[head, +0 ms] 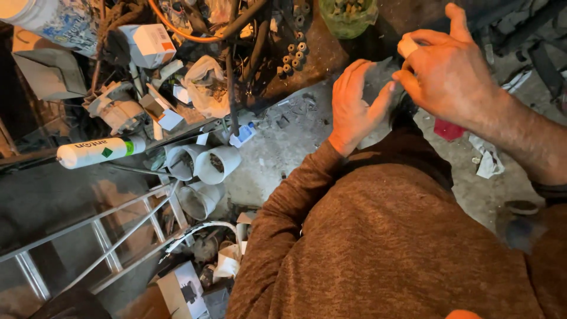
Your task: The person sorts small metal washers from a cluttered workbench into a green plastic container. They then pick up a roll of white tape, unroll a section, and place the tape on the table before returning to the washers.
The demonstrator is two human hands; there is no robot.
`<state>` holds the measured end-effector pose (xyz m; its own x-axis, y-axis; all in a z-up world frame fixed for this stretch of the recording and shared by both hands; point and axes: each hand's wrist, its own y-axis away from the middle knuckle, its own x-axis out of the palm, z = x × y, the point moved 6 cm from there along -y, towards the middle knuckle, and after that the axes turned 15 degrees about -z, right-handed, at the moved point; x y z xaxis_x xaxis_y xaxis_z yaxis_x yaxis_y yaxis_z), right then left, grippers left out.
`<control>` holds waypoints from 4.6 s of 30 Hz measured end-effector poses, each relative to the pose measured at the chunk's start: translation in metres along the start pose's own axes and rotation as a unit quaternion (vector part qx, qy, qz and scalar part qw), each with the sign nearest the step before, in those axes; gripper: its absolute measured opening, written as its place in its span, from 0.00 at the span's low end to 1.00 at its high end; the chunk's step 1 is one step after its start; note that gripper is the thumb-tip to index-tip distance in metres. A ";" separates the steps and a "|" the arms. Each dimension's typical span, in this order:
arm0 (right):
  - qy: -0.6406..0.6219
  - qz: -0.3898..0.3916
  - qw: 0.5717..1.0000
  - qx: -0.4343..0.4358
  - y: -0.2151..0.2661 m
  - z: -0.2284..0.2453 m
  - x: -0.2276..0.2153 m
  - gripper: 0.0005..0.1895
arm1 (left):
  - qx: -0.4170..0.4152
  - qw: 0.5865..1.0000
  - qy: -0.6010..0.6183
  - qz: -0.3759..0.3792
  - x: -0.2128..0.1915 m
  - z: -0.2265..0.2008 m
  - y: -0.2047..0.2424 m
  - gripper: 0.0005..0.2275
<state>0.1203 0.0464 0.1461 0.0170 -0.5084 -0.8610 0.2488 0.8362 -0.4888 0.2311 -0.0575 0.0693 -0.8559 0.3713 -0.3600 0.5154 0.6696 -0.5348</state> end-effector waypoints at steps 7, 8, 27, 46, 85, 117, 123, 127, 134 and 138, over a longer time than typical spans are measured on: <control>-0.023 0.031 0.999 0.017 0.003 -0.014 0.002 0.12 | -0.003 1.000 0.018 0.004 0.008 0.005 -0.007 0.14; -0.021 0.026 0.999 0.014 0.003 -0.016 0.001 0.13 | -0.003 1.000 0.016 0.006 0.011 0.010 -0.005 0.11; -0.397 -0.196 0.858 0.260 0.009 -0.110 0.141 0.20 | 0.354 0.865 -0.293 0.204 0.074 -0.011 -0.111 0.07; -0.361 -0.319 0.852 0.207 0.012 -0.136 0.202 0.22 | 0.287 0.878 -0.365 0.116 0.081 0.001 -0.104 0.06; -0.458 -0.290 0.817 0.196 0.008 -0.131 0.201 0.21 | 0.249 0.907 -0.309 0.142 0.068 -0.017 -0.100 0.10; -0.804 -0.232 0.494 0.234 -0.002 -0.113 0.267 0.30 | 0.256 0.923 -0.238 0.164 0.050 -0.001 -0.097 0.17; -0.770 -0.258 0.524 0.257 0.011 -0.114 0.312 0.33 | 0.252 0.922 -0.239 0.170 0.051 0.002 -0.096 0.17; -0.717 -0.249 0.526 0.383 0.062 -0.120 0.346 0.26 | 0.259 0.919 -0.247 0.163 0.051 0.001 -0.096 0.19; -0.403 -0.097 0.713 0.565 0.222 -0.093 0.212 0.21 | 0.322 0.910 -0.249 0.083 0.030 -0.016 -0.079 0.20; -0.367 -0.202 0.699 0.580 0.393 -0.051 0.234 0.12 | 0.337 0.925 -0.157 0.077 0.027 -0.007 -0.017 0.18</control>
<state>0.1723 0.2665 -0.2550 0.1049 -0.9791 -0.1741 0.9870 0.0811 0.1387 0.1989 -0.0537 0.0740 -0.7698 0.1526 -0.6198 0.6306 0.0317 -0.7755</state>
